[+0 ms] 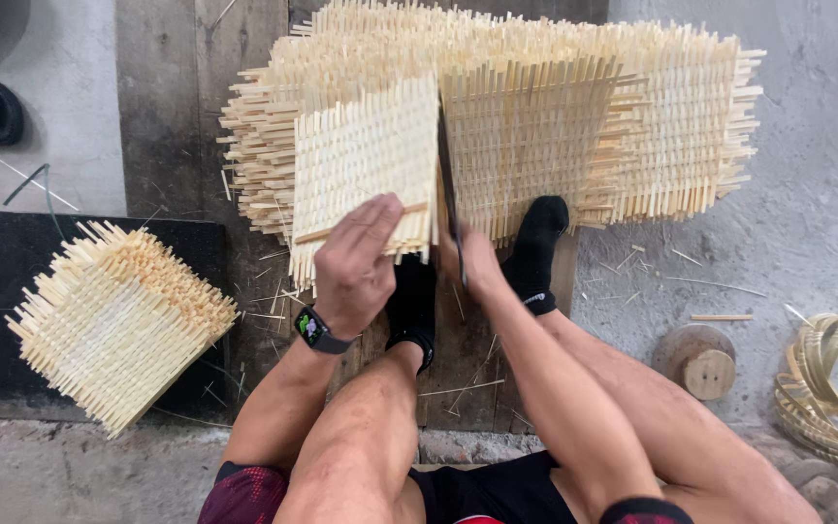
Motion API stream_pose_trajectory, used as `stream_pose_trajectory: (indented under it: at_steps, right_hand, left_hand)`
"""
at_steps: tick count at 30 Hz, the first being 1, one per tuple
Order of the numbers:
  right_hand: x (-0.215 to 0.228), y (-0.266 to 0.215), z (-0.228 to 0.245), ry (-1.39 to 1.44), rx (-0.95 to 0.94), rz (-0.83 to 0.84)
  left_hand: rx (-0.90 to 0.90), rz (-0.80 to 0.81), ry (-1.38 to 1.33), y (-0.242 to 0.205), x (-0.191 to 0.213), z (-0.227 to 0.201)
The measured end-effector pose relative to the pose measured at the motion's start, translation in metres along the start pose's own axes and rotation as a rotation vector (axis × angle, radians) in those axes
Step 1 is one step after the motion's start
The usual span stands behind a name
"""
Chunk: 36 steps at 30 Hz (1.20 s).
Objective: The person cuts a large woven bamboo mat into smaller rectangular sections using large shears, handling the sections one at a time and placing the cut pieces into a separate stack.
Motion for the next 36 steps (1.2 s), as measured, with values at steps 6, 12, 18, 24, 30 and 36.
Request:
stream_pose_trajectory:
  at_steps: [6,12,18,24,30,36]
  right_hand:
    - [-0.016,-0.148,-0.051,-0.345,0.015,-0.358]
    - [-0.031,-0.16,-0.082,-0.625,0.008,-0.293]
    - [-0.008,-0.162,-0.089,-0.422,0.052,-0.241]
    - [0.101,-0.134,0.047,1.253,0.364,0.165]
    - [0.176,-0.096,0.057,0.926,0.205,-0.136]
    - [0.251,-0.028,0.018,0.943,0.199,0.111]
  left_hand:
    - [0.037,-0.228,-0.039,0.008,0.027,-0.009]
    - [0.015,-0.25,0.083,0.008,0.037,-0.029]
    - [-0.189,-0.422,0.05,-0.004,0.026,-0.04]
    - [-0.77,-0.06,0.076,-0.008,-0.036,-0.076]
    - [-0.645,0.297,0.051,0.016,-0.052,-0.108]
    - [0.422,0.246,-0.107,0.034,-0.06,-0.008]
Point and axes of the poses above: each hand's wrist, its own y-axis towards the middle knuckle, its own x-axis out of the back of the hand, z = x × y, the point moved 4 cm from there along y, towards the middle knuckle, and after that the axes turned 1 degree about x, right-handed, at the moved point
